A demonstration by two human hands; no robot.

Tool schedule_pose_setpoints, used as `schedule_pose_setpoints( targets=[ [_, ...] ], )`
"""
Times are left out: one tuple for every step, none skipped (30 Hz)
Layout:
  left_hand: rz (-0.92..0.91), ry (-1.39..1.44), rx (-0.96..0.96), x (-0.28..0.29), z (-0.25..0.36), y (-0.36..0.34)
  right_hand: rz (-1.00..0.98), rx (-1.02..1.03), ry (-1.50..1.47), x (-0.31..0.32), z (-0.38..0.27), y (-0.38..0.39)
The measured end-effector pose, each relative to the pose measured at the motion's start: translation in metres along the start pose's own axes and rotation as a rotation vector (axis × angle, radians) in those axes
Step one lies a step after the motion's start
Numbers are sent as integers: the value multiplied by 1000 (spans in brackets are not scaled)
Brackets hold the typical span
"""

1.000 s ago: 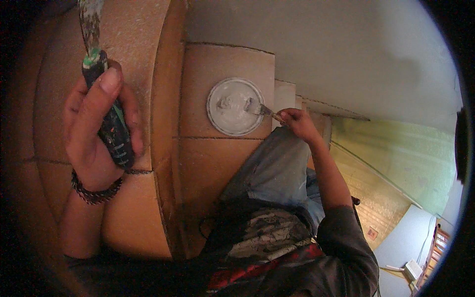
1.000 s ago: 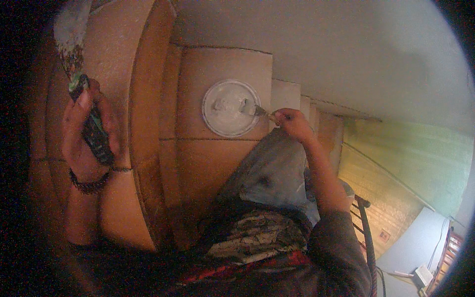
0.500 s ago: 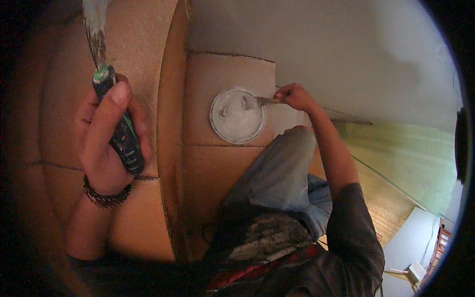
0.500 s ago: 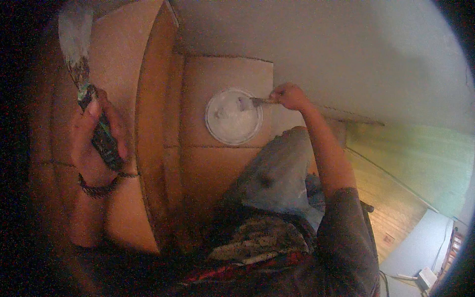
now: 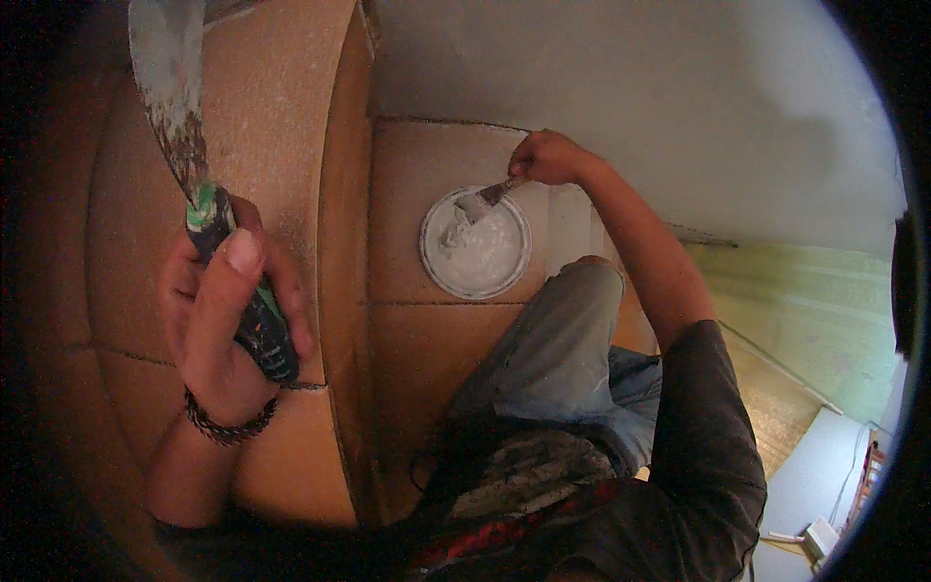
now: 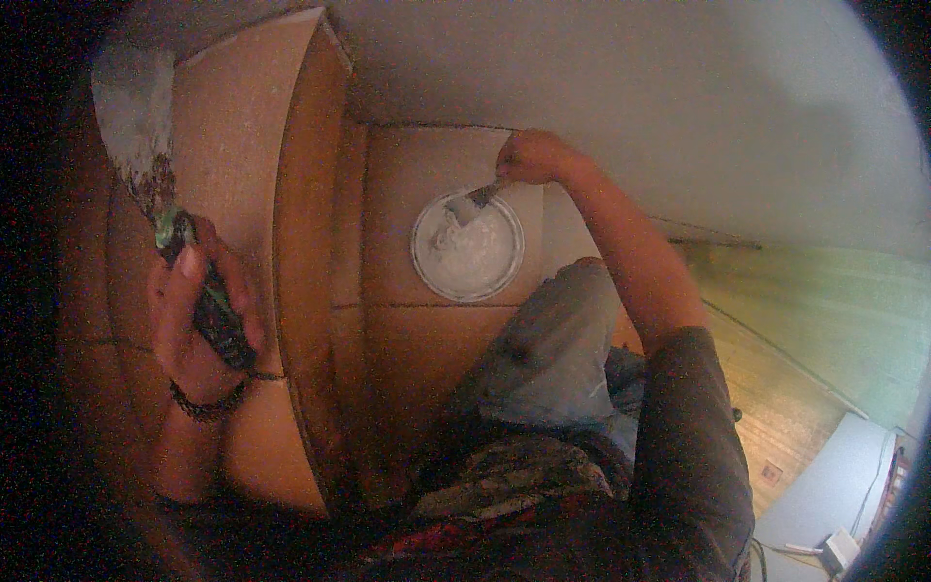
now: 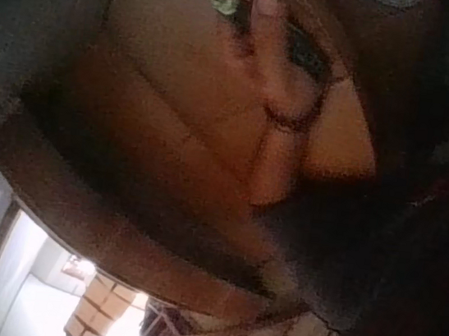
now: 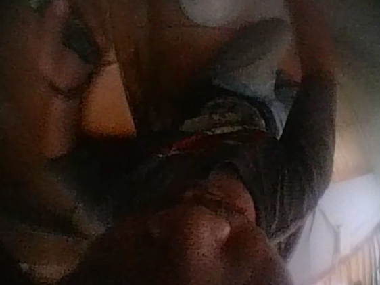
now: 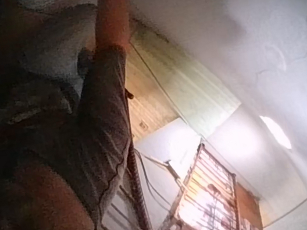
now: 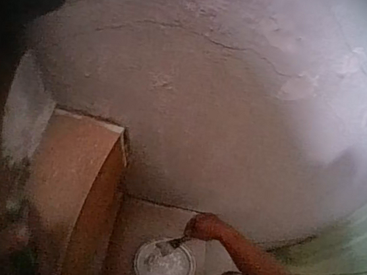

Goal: The person applies plaster to a wall using a small putty knife and a larger hawk. They scoop plaster from a container, transfer it to the hawk, and spread it onto the wall surface in smooth strokes.

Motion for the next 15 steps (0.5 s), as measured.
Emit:
schedule_pose_setpoints(
  targets=[
    [11, 11, 8, 1, -1, 1, -15, 18, -6, -3, -1, -4],
    [22, 22, 16, 2, -2, 2, -29, 35, -12, -4, 0, -8],
    [26, 28, 17, 2, -2, 3, -60, 12, -14, -3, 5, -9],
    [29, 35, 17, 3, -4, 3, -90, -11, -13, -1, 14, -9],
    [33, 42, 16, 3, -5, 3, -120, -33, -13, -1, 22, -10],
    [30, 34, 2, 3, -6, 3, -118, -30, 5, -2, 25, -12],
    [27, 26, -10, 2, -5, 2, -116, -28, 22, -2, 27, -14],
    [23, 18, -22, 2, -3, 1, -113, -26, 40, -3, 28, -15],
    [27, 13, -17, 2, -3, 1, -117, 8, 28, -6, 25, -17],
    [33, 5, -12, 3, -3, 0, -120, 44, 15, -11, 15, -21],
    [38, -2, -8, 3, -2, 0, -123, 80, 1, -14, 7, -23],
    [36, -2, -6, 2, 0, -1, -134, 72, -18, -15, 6, -24],
    [36, 2, -3, 1, 2, -1, -149, 65, -35, -18, 6, -24],
    [35, 4, 0, 0, 4, -1, -163, 58, -53, -20, 6, -24],
    [46, 1, 2, -1, 5, -2, -192, 25, -96, -20, 9, -20]
  ],
)
Point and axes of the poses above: each hand's wrist, its own y-axis away from the middle knuckle, its own x-axis out of the back of the hand, z = x × y, the point moved 7 cm from there along -y, towards the middle knuckle, and after that the axes turned 8 degrees about z, right-handed, at the moved point
